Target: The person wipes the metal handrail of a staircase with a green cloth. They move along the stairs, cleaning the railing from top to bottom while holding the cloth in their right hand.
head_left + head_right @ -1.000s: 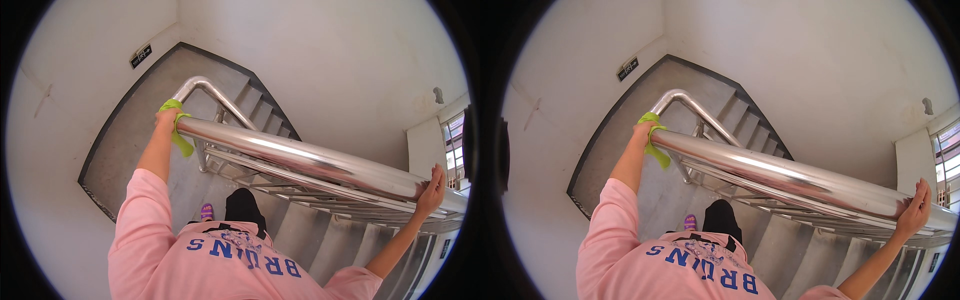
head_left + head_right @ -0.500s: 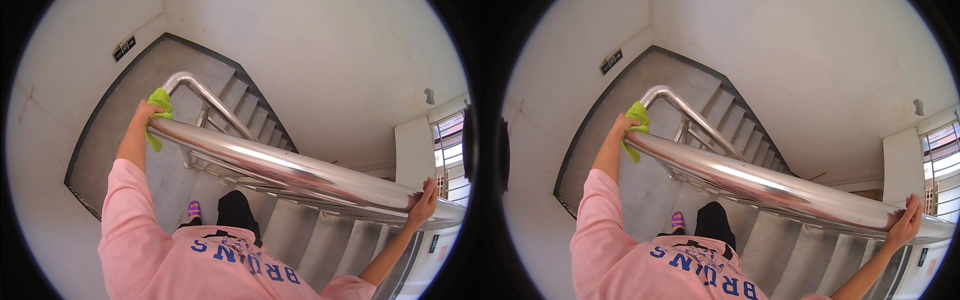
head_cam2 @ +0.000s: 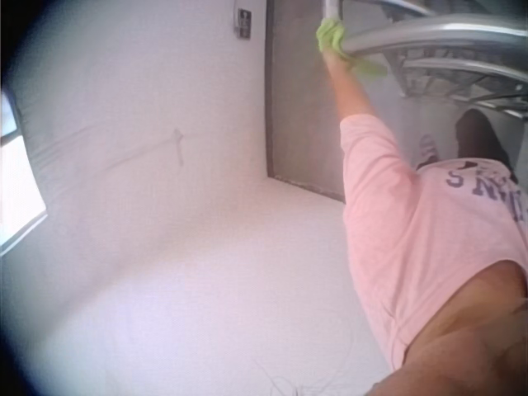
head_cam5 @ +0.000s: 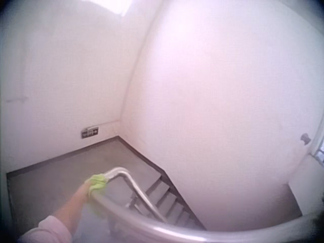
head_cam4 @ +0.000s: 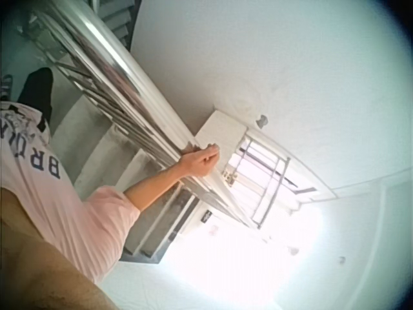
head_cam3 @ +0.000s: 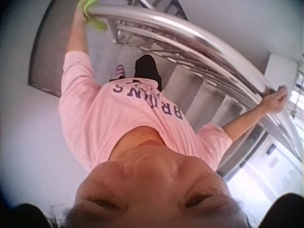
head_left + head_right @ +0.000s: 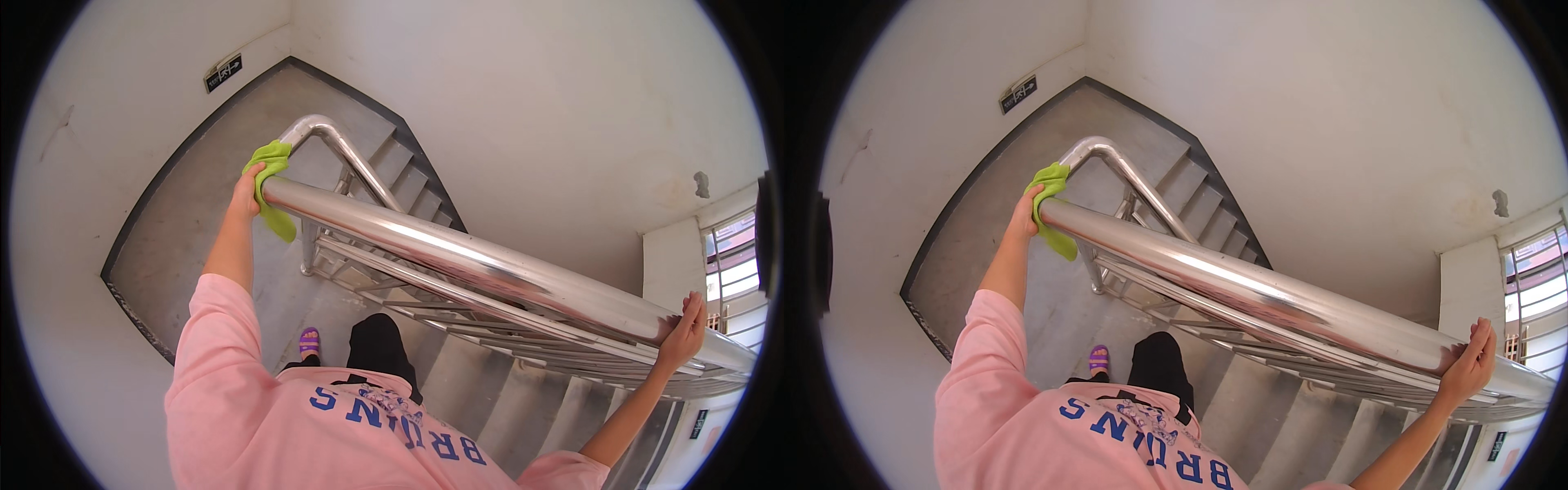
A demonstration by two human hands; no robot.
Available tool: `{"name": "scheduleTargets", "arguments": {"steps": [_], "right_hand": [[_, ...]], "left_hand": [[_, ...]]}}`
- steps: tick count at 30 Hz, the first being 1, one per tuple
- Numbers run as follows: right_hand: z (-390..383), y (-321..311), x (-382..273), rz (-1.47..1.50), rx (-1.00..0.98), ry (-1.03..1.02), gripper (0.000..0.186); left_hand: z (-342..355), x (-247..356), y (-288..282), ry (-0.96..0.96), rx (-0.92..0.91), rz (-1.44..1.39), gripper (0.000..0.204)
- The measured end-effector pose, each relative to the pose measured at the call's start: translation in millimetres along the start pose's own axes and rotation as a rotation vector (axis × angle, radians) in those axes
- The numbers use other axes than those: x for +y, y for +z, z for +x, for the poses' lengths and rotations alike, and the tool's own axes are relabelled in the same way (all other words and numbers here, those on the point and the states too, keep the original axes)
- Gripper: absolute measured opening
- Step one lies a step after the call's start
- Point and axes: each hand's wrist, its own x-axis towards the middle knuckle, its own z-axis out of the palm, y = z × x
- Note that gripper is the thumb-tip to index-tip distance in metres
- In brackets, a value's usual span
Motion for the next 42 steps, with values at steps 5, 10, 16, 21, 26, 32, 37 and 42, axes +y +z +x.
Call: {"name": "scheduleTargets", "arguments": {"steps": [5,10,16,21,26,32,37,42], "right_hand": [[-1.7,4.0,-7.4,-0.013,0.018,-0.006,0.035],[-5.2,6.2,-13.9,-0.056,0.064,-0.058,0.035],[-7.6,8.2,-21.4,-0.035,0.09,-0.096,0.035],[-8.5,4.6,-21.3,-0.043,0.092,-0.132,0.036],[-9.5,5.6,-20.9,-0.042,0.11,-0.169,0.037],[-7.5,4.1,-15.8,-0.046,0.102,-0.178,0.035],[-8.5,4.9,-14.0,-0.068,0.107,-0.139,0.033],[-5.1,7.5,-10.6,-0.034,0.1,-0.107,0.032]], "left_hand": [[-1.3,-21.7,2.8,0.082,0.099,-0.178,0.034],[-39.1,-37.7,43.2,0.113,0.19,-0.28,0.042],[-63.2,-59.6,61.0,0.21,0.237,-0.213,0.051],[-96.2,-86.7,74.3,0.286,0.167,-0.125,0.066],[-103.3,-126.9,60.2,0.497,0.133,0.197,0.062],[-103.4,-157.2,34.9,0.835,-0.013,0.584,0.048],[-105.3,-165.1,40.7,0.977,0.055,0.819,0.037],[-73.3,-168.0,25.6,0.988,0.119,0.962,0.029]]}}
